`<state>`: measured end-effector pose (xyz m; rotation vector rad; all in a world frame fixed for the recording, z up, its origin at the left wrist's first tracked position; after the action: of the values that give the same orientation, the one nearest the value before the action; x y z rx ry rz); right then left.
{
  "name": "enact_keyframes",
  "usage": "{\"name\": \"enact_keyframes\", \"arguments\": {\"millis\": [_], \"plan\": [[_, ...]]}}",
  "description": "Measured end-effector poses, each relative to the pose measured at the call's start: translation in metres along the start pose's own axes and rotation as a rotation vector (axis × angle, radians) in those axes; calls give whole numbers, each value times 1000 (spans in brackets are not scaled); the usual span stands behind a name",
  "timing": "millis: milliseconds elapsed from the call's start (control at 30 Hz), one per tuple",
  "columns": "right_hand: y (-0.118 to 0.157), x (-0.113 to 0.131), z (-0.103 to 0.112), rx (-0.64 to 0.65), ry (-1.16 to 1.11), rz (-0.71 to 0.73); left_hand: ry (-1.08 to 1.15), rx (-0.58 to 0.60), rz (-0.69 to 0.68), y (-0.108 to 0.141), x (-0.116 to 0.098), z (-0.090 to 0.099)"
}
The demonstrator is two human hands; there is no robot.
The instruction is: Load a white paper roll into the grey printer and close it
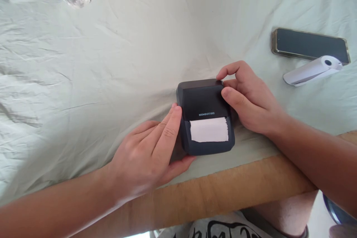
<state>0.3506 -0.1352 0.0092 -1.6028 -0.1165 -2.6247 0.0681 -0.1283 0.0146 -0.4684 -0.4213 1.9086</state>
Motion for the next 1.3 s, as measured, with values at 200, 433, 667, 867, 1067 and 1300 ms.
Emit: {"name": "enact_keyframes", "arguments": {"millis": [200, 433, 667, 867, 1067, 1300], "plan": [[0, -2, 0, 15, -43, 6, -40, 56, -21, -3, -7, 0], [0, -3, 0, 22, -40, -4, -60, 100, 28, 0, -18, -3], [-1, 2, 1, 25, -32, 17, -7, 139, 74, 2, -17, -1], [-2, 3, 2, 32, -14, 46, -6, 121, 63, 3, -16, -2], [-3, 0, 0, 11, -29, 43, -7, 145, 79, 8, -13, -3], [-4, 1, -2, 21, -46, 56, -128, 134, 49, 10, -6, -6]]}}
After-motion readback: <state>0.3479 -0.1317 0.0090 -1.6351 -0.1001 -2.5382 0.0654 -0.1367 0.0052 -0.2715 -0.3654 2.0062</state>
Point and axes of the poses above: each hand's wrist, its own y-axis away from the middle knuckle, its own z-axis out of the back of the hand, x = y × z, the point moved 2 cm from there along -y, towards the middle knuckle, and after that the axes turned 2 degrees about -z, right-handed, at the moved point
